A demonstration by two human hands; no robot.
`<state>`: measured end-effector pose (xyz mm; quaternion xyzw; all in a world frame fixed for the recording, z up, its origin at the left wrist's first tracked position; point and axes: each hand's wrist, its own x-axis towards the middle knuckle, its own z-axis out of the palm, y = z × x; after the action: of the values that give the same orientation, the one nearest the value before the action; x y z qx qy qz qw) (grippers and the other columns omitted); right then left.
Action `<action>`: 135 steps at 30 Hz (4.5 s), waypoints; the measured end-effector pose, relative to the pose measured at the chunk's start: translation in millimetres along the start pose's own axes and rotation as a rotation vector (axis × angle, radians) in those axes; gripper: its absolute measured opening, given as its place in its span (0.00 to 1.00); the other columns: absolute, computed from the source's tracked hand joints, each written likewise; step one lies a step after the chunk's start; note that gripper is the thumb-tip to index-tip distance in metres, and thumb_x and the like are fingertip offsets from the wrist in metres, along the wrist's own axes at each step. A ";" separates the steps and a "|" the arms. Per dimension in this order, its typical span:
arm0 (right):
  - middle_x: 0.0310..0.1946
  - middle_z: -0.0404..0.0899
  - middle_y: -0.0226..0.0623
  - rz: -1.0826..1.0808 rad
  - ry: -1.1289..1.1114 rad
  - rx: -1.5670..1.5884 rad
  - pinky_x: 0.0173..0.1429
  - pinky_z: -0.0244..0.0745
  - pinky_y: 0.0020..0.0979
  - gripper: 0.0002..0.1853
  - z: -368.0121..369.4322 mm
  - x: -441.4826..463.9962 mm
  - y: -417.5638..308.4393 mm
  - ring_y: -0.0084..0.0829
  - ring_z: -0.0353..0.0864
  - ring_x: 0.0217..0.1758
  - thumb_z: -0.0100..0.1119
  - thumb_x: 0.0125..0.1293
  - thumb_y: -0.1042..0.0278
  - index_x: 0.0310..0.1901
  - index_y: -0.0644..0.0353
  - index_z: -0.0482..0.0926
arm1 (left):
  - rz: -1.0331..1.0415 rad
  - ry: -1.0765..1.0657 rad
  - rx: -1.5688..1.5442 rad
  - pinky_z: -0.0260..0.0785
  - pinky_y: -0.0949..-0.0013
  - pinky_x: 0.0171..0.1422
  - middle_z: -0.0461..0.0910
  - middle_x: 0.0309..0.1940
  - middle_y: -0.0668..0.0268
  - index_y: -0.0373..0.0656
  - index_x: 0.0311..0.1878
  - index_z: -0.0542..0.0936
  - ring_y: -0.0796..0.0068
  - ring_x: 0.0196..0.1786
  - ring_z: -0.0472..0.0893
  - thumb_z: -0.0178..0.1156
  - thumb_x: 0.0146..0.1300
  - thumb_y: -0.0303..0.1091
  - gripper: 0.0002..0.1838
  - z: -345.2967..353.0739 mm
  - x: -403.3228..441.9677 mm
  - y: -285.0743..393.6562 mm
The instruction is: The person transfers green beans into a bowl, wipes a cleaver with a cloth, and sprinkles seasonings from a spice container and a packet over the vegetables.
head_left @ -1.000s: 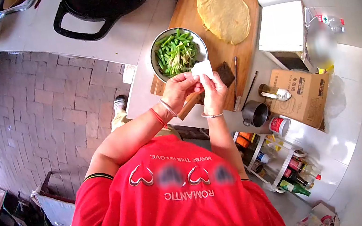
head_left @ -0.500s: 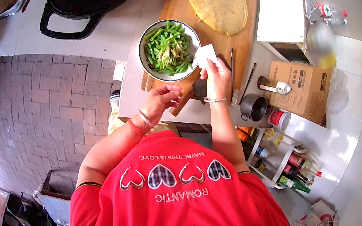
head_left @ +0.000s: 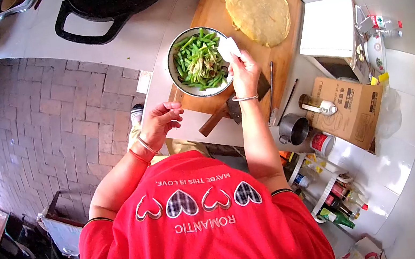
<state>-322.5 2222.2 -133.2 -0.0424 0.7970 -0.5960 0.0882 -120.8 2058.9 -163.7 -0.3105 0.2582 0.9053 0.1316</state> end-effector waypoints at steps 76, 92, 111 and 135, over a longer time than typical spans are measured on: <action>0.40 0.81 0.44 -0.121 0.254 1.057 0.45 0.81 0.32 0.10 -110.7 -149.3 -45.3 0.36 0.84 0.41 0.56 0.64 0.69 0.45 0.62 0.75 | -0.140 -0.127 0.335 0.68 0.76 0.37 0.79 0.35 0.71 0.45 0.45 0.77 0.81 0.34 0.75 0.60 0.63 0.33 0.08 -18.6 12.3 41.0; 0.21 0.71 0.21 -0.375 2.097 0.256 0.28 0.68 0.28 0.10 -454.9 -380.3 42.0 0.18 0.68 0.24 0.66 0.59 0.66 0.25 0.57 0.75 | -0.327 -0.442 0.527 0.73 0.71 0.42 0.81 0.41 0.66 0.44 0.51 0.76 0.73 0.39 0.80 0.58 0.63 0.29 0.13 84.7 82.9 -12.7; 0.39 0.80 0.48 0.654 1.408 -1.212 0.48 0.74 0.40 0.13 -543.5 -419.0 69.2 0.45 0.80 0.43 0.57 0.59 0.67 0.45 0.60 0.80 | -0.214 -0.289 0.476 0.74 0.68 0.42 0.79 0.35 0.63 0.38 0.50 0.75 0.70 0.37 0.79 0.56 0.64 0.29 0.12 103.8 75.4 -27.9; 0.34 0.76 0.31 0.059 0.440 -0.225 0.43 0.72 0.26 0.15 -154.0 -169.3 -17.7 0.25 0.73 0.36 0.52 0.58 0.80 0.47 0.62 0.79 | 0.125 0.020 0.094 0.74 0.70 0.38 0.80 0.37 0.61 0.40 0.44 0.77 0.70 0.36 0.81 0.55 0.65 0.28 0.07 -74.7 -88.1 58.4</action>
<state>-186.6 2391.6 -58.8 0.1021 0.8593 -0.4955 -0.0755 -39.1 1962.4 -136.0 -0.2964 0.3208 0.8954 0.0867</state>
